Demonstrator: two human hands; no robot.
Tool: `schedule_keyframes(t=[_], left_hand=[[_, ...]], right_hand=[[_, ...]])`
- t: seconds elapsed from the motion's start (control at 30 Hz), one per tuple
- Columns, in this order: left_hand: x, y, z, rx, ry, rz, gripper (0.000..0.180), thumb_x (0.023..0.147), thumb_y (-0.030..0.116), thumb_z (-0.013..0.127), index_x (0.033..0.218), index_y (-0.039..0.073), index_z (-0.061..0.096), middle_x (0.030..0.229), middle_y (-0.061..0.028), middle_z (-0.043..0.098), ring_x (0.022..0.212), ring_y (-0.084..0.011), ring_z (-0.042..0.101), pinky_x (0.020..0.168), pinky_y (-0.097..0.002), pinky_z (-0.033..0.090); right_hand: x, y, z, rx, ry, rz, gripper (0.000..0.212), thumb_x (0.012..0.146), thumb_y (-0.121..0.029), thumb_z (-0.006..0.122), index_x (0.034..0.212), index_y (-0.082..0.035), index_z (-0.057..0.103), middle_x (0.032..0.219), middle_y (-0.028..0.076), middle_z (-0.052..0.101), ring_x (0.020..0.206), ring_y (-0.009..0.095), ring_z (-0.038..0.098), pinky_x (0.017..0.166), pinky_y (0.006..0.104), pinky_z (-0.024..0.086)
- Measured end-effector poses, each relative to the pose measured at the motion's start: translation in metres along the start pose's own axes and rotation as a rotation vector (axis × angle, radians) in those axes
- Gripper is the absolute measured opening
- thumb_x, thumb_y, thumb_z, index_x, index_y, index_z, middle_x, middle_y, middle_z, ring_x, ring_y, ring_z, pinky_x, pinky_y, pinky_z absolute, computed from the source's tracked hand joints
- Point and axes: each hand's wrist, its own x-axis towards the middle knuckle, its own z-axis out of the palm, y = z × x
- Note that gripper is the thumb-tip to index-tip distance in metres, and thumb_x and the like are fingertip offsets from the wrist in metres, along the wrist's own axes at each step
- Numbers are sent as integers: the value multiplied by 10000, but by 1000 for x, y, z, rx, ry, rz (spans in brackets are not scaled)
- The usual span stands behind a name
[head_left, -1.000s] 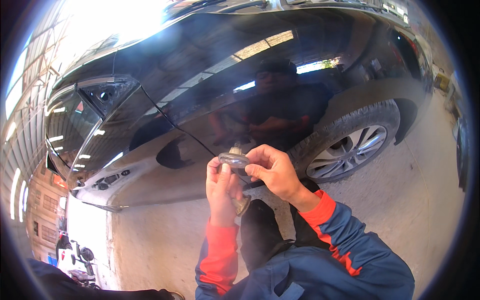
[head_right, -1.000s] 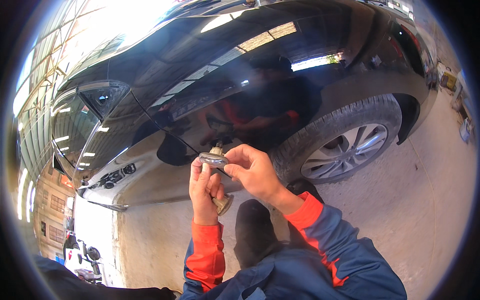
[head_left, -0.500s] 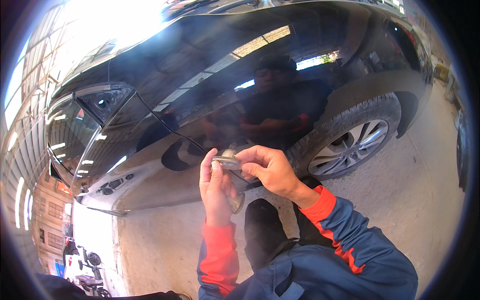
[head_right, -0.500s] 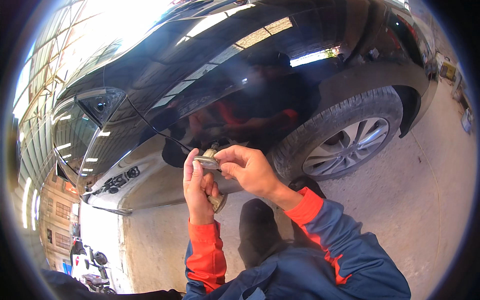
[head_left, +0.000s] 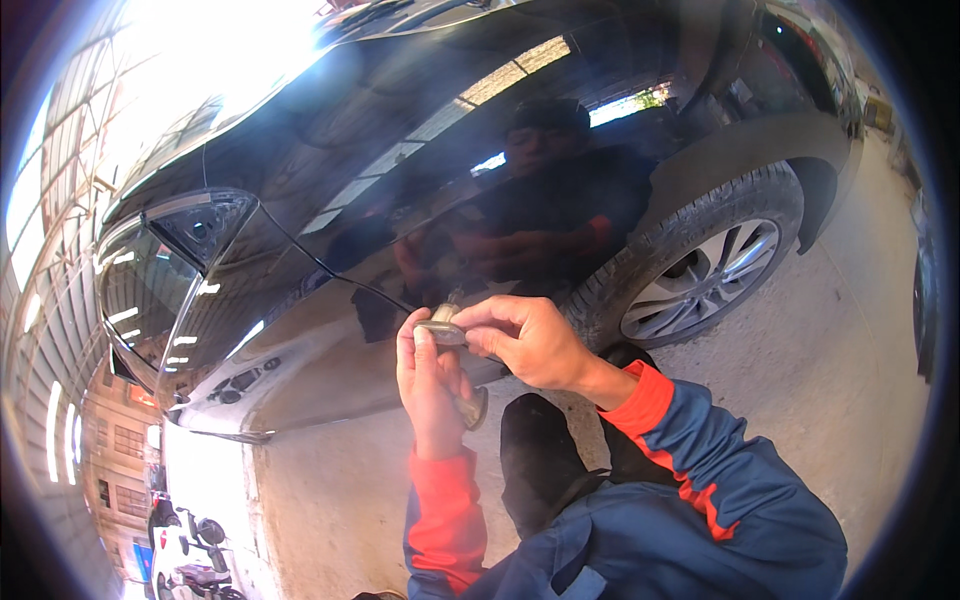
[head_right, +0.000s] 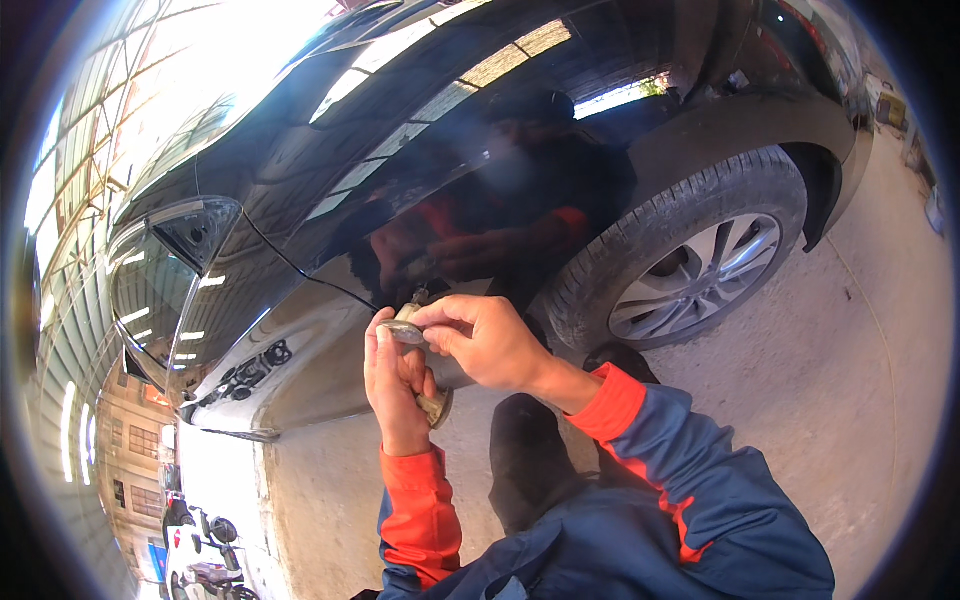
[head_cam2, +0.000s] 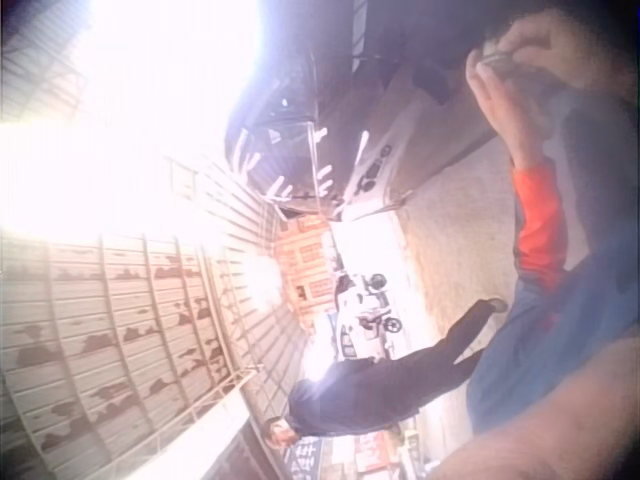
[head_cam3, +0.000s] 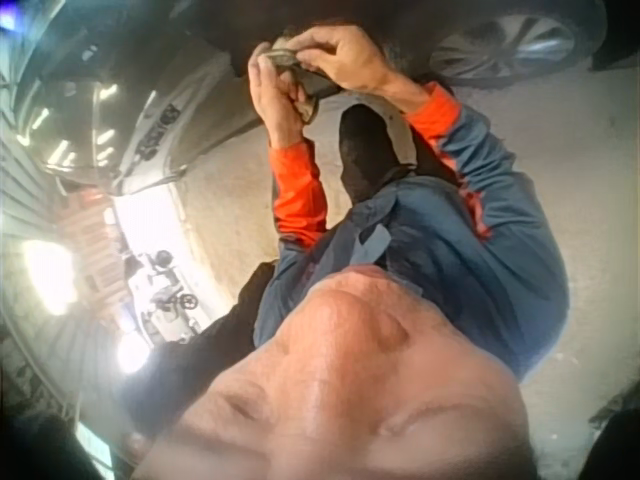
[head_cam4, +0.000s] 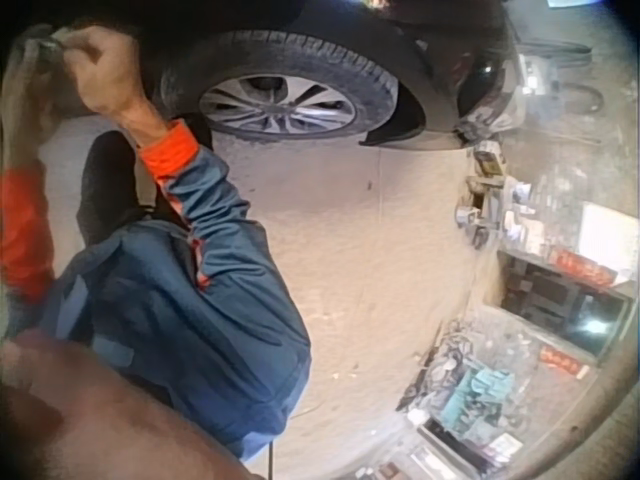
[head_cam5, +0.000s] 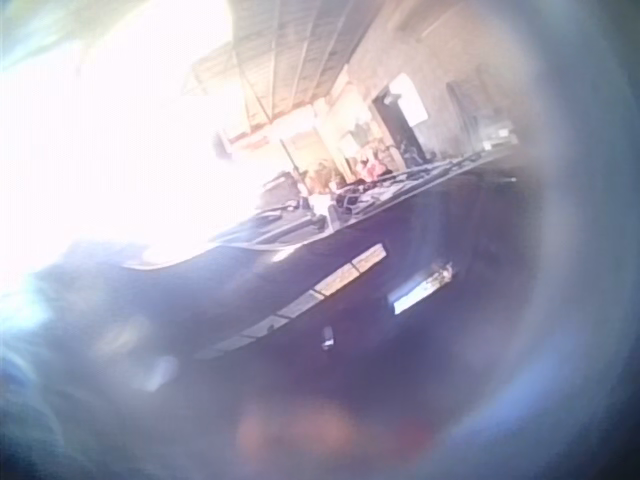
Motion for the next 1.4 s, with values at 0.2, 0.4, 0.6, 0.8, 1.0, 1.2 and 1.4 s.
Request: schedule_keyframes(t=[0.2,0.4,0.6,0.8,1.0,1.2,1.4], left_hand=[[0,-5,2,27,-17,10,394,1152,323,586,1448,70,530,1038,-13,667,665,-12,483,474,-198,388],[1,-9,1,14,-33,34,409,1142,315,609,1459,71,525,1111,-19,675,715,-18,522,478,-197,399],[-1,-9,-2,20,-38,27,403,1139,302,618,1462,78,532,1063,-12,680,683,-14,507,478,-195,387],[0,-9,-4,30,-20,26,403,1139,293,619,1471,81,536,1030,0,674,644,-15,486,473,-198,377],[0,-10,-3,44,-27,32,409,1141,301,615,1476,81,532,1062,-7,685,646,-15,487,476,-197,377],[1,-13,1,20,-2,42,405,1144,303,608,1471,80,521,1074,-7,677,656,-15,495,479,-204,388],[0,-13,1,55,1,59,390,1143,297,608,1448,71,523,1061,-16,683,631,-24,496,481,-204,395]], right_hand=[[0,0,-8,-45,-13,45,223,1023,25,649,1209,24,773,1026,65,779,895,112,712,844,281,593],[2,1,-9,-52,-8,17,181,1034,-7,663,1168,18,781,947,55,765,840,105,695,790,283,583],[4,-6,-12,-217,-27,-43,142,1024,-33,687,1122,25,772,906,107,769,797,151,716,743,309,576],[2,-10,-9,-434,8,-346,95,987,1,677,1055,27,739,915,195,749,783,307,748,708,367,571],[1,-6,-9,-426,40,-317,74,964,3,681,1028,26,710,898,190,737,761,308,736,677,371,558],[-1,2,-8,-401,53,-271,129,984,-9,702,1106,25,732,927,107,764,804,140,731,720,301,584],[-2,1,-8,-332,94,-245,116,940,0,706,1048,38,721,899,151,762,796,209,765,728,329,602]])
